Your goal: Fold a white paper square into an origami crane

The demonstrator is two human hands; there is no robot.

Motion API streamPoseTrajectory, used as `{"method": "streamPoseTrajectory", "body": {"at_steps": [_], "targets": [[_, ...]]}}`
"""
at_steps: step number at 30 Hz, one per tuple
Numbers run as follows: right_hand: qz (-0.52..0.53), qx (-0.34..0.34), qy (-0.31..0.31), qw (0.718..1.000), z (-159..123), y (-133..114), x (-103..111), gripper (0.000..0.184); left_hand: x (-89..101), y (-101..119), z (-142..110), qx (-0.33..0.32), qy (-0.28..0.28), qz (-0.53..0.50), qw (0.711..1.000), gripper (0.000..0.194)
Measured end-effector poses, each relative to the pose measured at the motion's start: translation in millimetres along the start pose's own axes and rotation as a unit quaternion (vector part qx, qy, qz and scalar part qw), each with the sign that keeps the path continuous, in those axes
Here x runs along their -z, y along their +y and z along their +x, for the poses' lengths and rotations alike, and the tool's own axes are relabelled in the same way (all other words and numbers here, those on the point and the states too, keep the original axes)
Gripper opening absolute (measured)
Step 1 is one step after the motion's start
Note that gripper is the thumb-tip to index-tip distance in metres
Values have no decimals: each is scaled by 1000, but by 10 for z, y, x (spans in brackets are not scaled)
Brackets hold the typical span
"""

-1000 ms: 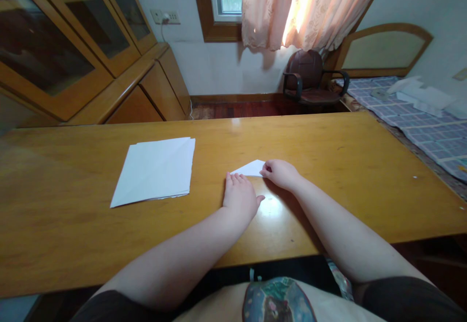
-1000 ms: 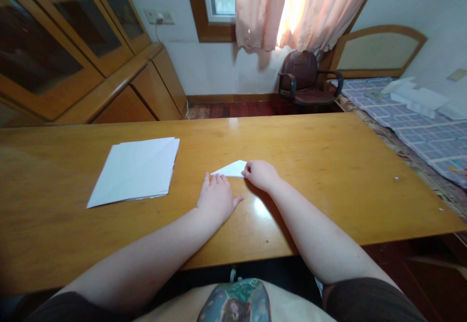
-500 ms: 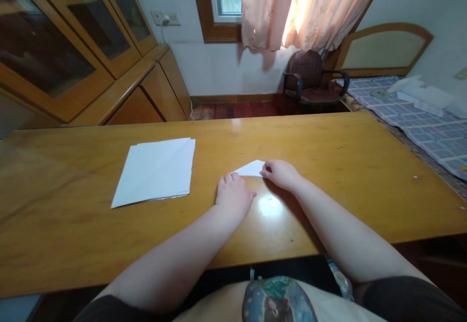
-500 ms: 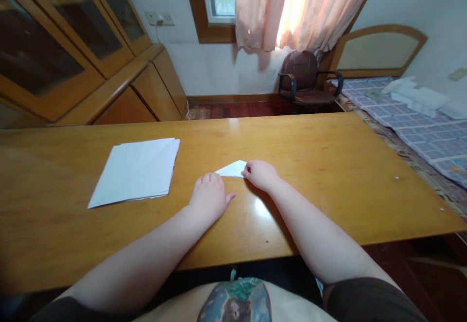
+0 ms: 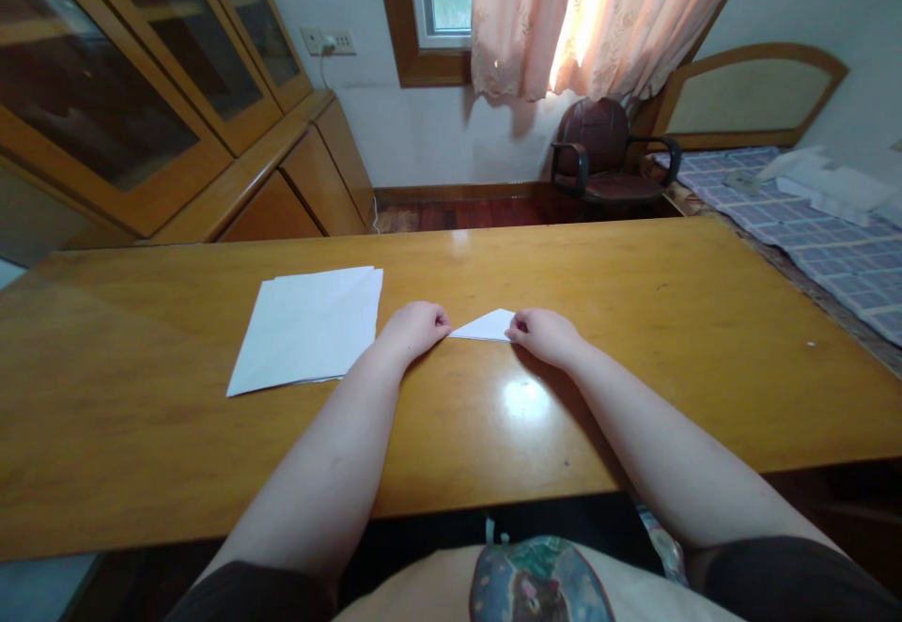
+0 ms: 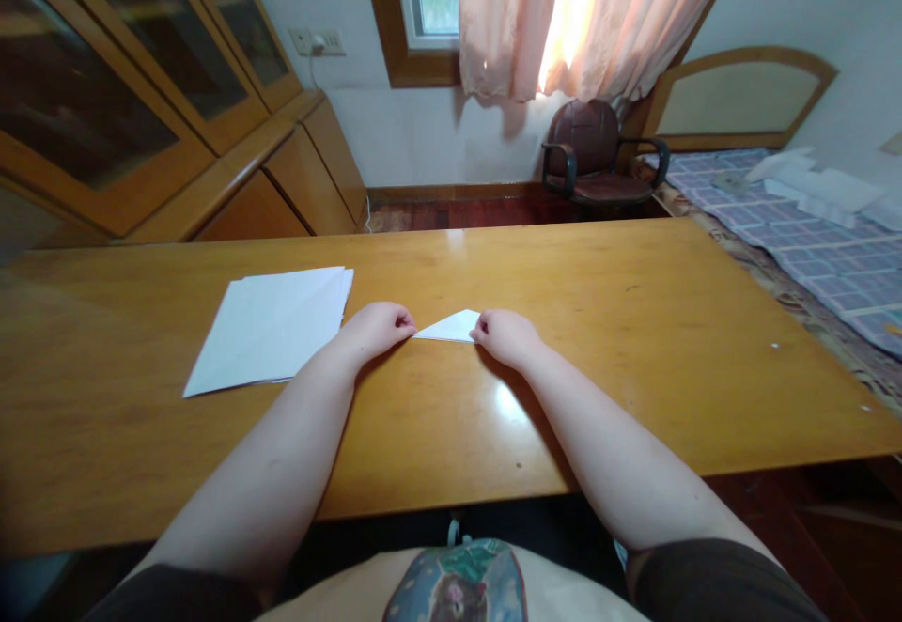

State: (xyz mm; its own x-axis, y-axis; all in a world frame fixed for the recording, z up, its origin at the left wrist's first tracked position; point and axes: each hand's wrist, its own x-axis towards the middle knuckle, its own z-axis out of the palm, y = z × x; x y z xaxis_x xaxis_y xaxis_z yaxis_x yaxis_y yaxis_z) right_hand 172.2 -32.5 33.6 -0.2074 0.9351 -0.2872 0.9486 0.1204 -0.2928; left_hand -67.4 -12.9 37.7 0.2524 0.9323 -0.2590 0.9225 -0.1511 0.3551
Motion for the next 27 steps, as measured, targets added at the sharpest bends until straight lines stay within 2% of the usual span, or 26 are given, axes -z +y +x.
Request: {"method": "streamPoseTrajectory", "body": {"at_steps": [3,8,15,27], "targets": [[5,0,2,1000,4,10,-4,25,38,-40,8,-13,-5,-2,1000,20],[5,1,6,1000,14,22,-16,25,101,-58,-32,-79,-14,-60,995,27],[3,0,7,1000,17,12,-27,26,66,-72,-13,-44,-53,-66,995,24],[5,0,8,1000,20,26,-32,27,21,-102,48,-11,-47,-88,995,22]]}}
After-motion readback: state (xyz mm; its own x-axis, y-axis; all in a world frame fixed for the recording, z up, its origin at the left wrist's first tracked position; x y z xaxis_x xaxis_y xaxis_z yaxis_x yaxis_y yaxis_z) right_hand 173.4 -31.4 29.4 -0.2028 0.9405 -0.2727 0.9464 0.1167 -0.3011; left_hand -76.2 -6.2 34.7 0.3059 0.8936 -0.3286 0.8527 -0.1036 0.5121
